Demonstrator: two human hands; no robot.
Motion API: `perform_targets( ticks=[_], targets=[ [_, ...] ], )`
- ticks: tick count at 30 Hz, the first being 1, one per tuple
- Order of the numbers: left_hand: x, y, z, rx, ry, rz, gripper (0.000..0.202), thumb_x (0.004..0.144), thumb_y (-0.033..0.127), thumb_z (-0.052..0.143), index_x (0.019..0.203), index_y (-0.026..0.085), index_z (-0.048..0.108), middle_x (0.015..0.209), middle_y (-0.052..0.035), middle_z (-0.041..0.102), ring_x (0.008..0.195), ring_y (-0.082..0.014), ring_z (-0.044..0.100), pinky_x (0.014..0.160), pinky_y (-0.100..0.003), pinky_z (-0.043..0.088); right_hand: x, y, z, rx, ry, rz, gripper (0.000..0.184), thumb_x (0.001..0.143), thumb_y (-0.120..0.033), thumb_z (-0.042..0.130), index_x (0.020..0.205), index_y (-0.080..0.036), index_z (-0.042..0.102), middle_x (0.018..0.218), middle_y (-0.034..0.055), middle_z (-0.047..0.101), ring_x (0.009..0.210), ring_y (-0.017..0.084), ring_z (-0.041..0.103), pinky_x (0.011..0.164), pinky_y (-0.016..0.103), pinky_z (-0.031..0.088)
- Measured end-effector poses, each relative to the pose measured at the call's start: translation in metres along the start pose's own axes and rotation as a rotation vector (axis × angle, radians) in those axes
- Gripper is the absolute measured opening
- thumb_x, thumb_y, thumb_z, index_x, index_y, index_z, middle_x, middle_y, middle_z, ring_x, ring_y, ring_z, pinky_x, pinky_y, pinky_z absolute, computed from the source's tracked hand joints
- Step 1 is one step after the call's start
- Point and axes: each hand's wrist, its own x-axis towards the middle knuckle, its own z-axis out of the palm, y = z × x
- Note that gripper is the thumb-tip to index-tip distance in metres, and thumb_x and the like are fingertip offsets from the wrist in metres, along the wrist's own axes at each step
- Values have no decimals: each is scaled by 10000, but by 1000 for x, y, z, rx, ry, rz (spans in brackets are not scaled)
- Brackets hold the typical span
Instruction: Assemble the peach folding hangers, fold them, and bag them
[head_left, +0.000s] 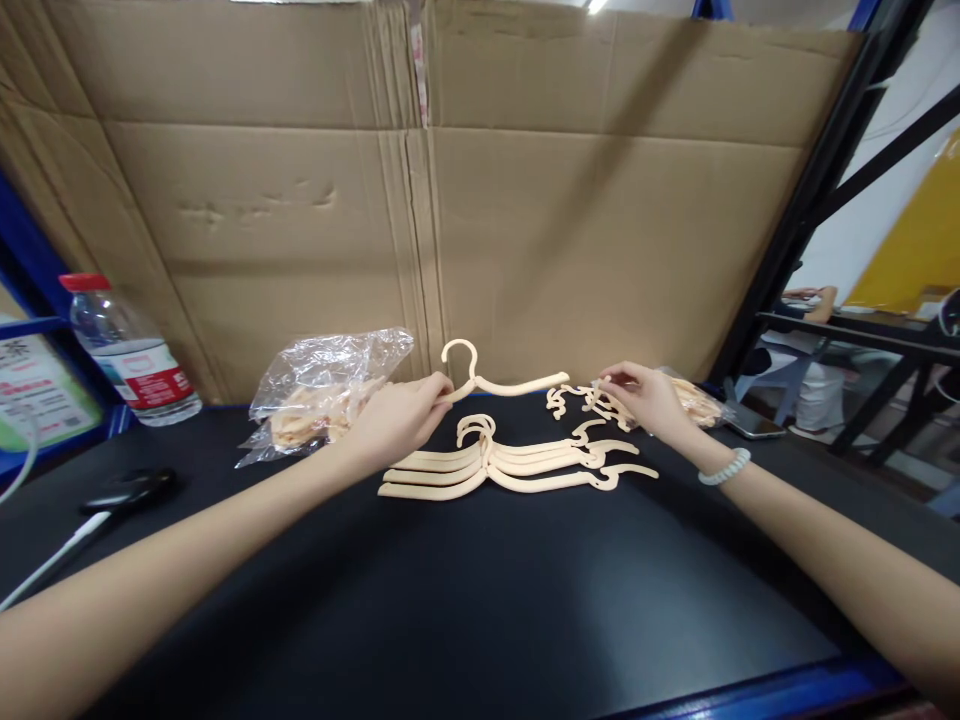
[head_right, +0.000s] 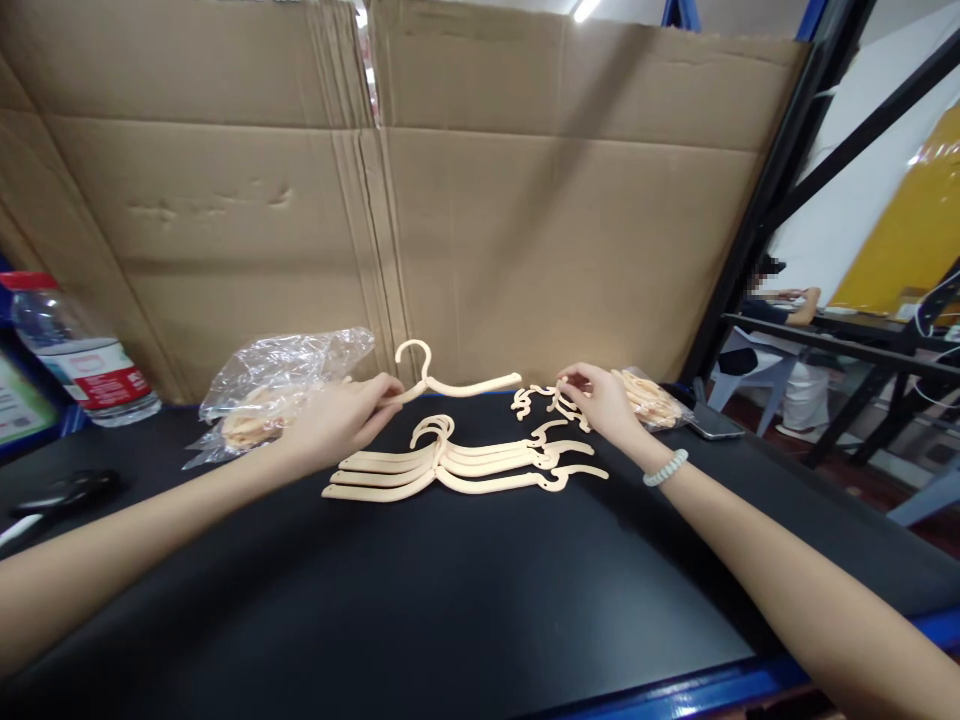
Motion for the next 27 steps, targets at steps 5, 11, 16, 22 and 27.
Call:
perform_targets(
  ticks=[5,11,16,22,27],
  targets=[
    [-46,24,7,-76,51,117,122,985,289,400,1001,207,489,859,-32,707,713,-206,685,590,-276,466,0,-19,-4,120,132,100,243,785,-418,657,851,-187,618,824,81,691,785,221,666,704,372,557],
    [-73,31,27,-165,249,176,86,991,258,440,1048,207,479,884,-28,710,636,-156,682,553,-233,482,-7,-55,-3,434,20,343,243,741,-407,710,788,-208,579,717,42,686,694,181,671,675,329,555],
    [-75,27,33,-238,255,69,141,970,270,489,1102,222,492,917,-17,722,676,-166,702,585,-246,519,-17,-65,8,698,-119,543,295,658,-414,801,738,-199,616,755,37,679,772,173,656,695,295,532],
    [-75,26,33,-318,239,5,146,958,246,498,1101,221,517,914,-9,696,739,-160,691,615,-235,522,-24,-58,14,862,-215,633,280,674,-336,807,891,-253,650,780,8,638,823,189,617,779,346,509],
    [-73,26,31,-341,252,14,126,956,233,501,1074,207,536,882,-8,683,722,-147,672,609,-222,509,-16,-60,2,905,-209,603,211,708,-352,810,778,-235,648,855,8,629,899,167,589,890,334,475]
  ],
)
